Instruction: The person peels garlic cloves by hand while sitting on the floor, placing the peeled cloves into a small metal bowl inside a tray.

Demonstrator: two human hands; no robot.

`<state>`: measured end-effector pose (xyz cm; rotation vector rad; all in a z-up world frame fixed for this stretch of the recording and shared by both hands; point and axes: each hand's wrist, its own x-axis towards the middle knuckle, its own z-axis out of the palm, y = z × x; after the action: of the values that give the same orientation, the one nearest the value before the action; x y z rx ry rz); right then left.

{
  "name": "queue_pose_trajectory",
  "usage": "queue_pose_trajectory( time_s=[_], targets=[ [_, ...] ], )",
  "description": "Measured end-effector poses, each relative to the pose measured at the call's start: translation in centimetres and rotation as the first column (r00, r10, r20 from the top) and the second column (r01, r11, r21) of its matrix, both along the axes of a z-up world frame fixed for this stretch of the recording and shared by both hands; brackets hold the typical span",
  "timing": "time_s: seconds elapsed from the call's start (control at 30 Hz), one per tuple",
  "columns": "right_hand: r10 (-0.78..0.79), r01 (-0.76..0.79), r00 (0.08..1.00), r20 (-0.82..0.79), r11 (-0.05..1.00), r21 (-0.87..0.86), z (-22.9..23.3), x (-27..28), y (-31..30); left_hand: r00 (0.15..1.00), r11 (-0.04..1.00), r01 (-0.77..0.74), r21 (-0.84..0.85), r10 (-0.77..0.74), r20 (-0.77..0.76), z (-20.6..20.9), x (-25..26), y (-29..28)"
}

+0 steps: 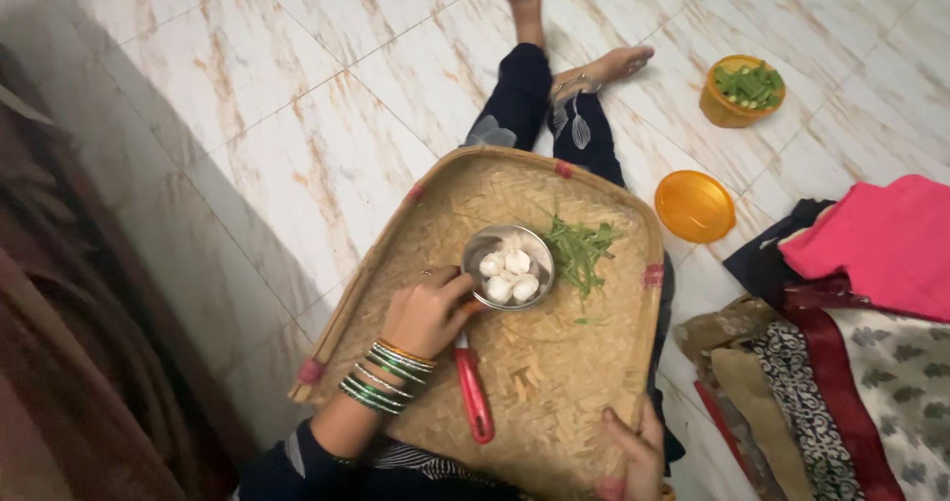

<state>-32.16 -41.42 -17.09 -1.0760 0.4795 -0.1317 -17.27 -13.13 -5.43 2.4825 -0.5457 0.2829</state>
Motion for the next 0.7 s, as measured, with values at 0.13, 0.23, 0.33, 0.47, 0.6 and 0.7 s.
queue_pose_trajectory(
  time_s=[0.13,0.23,0.33,0.47,0.6,0.7],
  targets=[
    [0.038,-0.038,0.999,-0.005,0.996,-0.076,0.6,2.3,-0.4,0.999,1.000,-0.027,-0.012,0.026,-0.040,-2.3,0.8,0.1],
    [0.031,-0.032,0.999,-0.008,0.996,-0.089,0.0,3.3,-0.4,0.998,0.999,-0.035,-0.031,0.033,-0.044,-3.9,1.2,0.6],
    [0.011,-0.034,0.975,-0.222,0.994,-0.103,-0.1,4.4,-0.7,0.998,0.999,-0.037,-0.038,0.035,-0.052,-4.8,1.5,0.9],
    [0.058,-0.067,0.993,-0.106,0.995,-0.079,-0.8,4.8,-0.8,0.999,0.999,-0.011,-0.038,0.009,-0.038,-5.1,1.9,1.2],
    [0.065,-0.075,0.993,-0.098,0.992,-0.102,-1.9,4.7,-1.3,0.993,0.999,-0.053,0.007,0.054,-0.109,-4.5,1.8,1.4],
    [0.031,-0.042,0.988,-0.149,0.997,-0.072,-1.2,3.9,-1.4,0.996,0.999,-0.039,0.034,0.041,-0.081,-2.9,1.4,1.3]
  ],
)
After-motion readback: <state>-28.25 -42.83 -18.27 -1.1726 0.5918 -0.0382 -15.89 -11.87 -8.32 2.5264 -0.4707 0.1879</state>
